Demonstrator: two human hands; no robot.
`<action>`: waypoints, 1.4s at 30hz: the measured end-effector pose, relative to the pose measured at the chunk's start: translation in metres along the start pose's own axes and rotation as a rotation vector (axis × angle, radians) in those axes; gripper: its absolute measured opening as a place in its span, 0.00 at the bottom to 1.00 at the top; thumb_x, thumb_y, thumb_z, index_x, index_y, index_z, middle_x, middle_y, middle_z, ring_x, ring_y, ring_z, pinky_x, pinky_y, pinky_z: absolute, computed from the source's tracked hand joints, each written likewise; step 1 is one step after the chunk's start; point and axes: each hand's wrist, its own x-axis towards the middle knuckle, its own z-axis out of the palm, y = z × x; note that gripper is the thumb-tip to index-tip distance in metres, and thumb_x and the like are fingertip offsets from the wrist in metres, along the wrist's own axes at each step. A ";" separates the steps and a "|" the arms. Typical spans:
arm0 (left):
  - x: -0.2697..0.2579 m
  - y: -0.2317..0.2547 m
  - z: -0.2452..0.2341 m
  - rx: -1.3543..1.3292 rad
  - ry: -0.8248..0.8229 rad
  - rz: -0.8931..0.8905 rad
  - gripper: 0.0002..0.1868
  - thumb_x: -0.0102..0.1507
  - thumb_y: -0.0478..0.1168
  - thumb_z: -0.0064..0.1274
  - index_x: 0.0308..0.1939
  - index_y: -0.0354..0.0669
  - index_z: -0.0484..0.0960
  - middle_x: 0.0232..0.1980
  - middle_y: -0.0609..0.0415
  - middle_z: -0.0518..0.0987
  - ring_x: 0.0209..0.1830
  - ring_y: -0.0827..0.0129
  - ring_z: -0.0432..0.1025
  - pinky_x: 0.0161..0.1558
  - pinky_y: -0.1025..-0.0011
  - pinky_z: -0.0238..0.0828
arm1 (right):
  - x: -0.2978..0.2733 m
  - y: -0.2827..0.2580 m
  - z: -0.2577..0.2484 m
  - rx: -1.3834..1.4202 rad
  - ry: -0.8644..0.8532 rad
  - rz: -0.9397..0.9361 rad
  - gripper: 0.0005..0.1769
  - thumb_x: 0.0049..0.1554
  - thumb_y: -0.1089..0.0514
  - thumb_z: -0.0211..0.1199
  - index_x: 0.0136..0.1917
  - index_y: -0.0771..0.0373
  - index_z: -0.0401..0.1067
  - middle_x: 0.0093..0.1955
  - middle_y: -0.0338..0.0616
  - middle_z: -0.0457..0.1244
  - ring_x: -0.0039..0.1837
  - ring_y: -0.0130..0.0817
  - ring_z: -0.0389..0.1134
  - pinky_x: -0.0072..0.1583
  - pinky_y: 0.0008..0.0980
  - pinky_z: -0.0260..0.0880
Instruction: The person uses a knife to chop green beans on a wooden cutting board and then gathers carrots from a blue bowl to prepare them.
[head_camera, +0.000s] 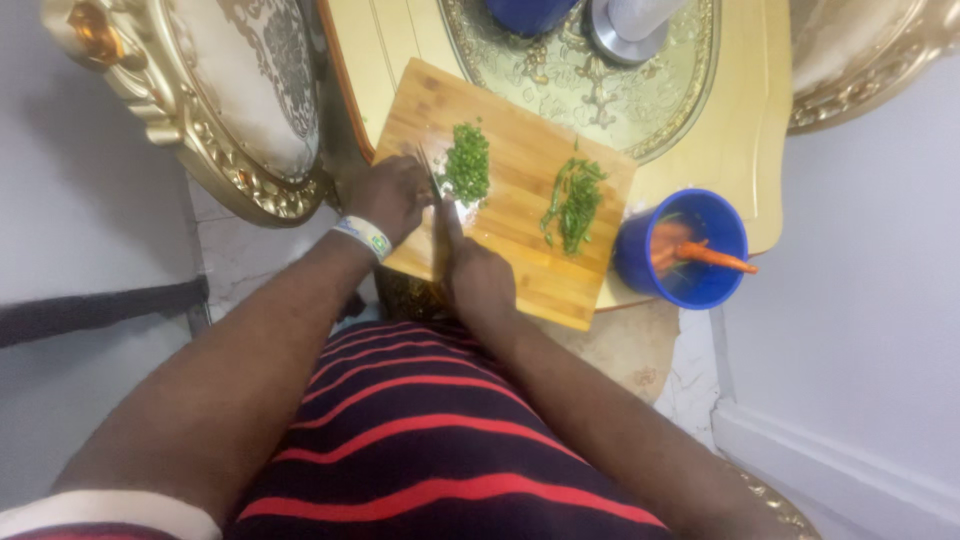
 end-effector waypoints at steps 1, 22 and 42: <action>-0.001 0.002 0.000 0.048 0.004 0.054 0.02 0.58 0.32 0.56 0.32 0.39 0.84 0.40 0.47 0.79 0.44 0.54 0.73 0.47 0.56 0.71 | 0.003 0.000 0.000 -0.001 0.003 -0.003 0.38 0.66 0.53 0.48 0.85 0.54 0.38 0.38 0.61 0.68 0.36 0.59 0.71 0.40 0.56 0.70; -0.011 0.000 0.001 0.078 0.081 0.166 0.02 0.58 0.31 0.51 0.33 0.36 0.80 0.40 0.45 0.77 0.46 0.49 0.71 0.47 0.55 0.70 | 0.033 -0.008 -0.010 0.092 0.083 -0.096 0.45 0.61 0.53 0.53 0.84 0.57 0.36 0.35 0.61 0.68 0.36 0.60 0.70 0.39 0.57 0.68; -0.026 0.006 0.003 0.114 0.084 0.129 0.08 0.60 0.29 0.49 0.40 0.32 0.83 0.46 0.45 0.79 0.49 0.52 0.71 0.51 0.60 0.71 | -0.006 0.012 -0.031 0.155 0.135 -0.168 0.42 0.61 0.58 0.53 0.85 0.53 0.43 0.34 0.63 0.67 0.36 0.63 0.68 0.41 0.60 0.66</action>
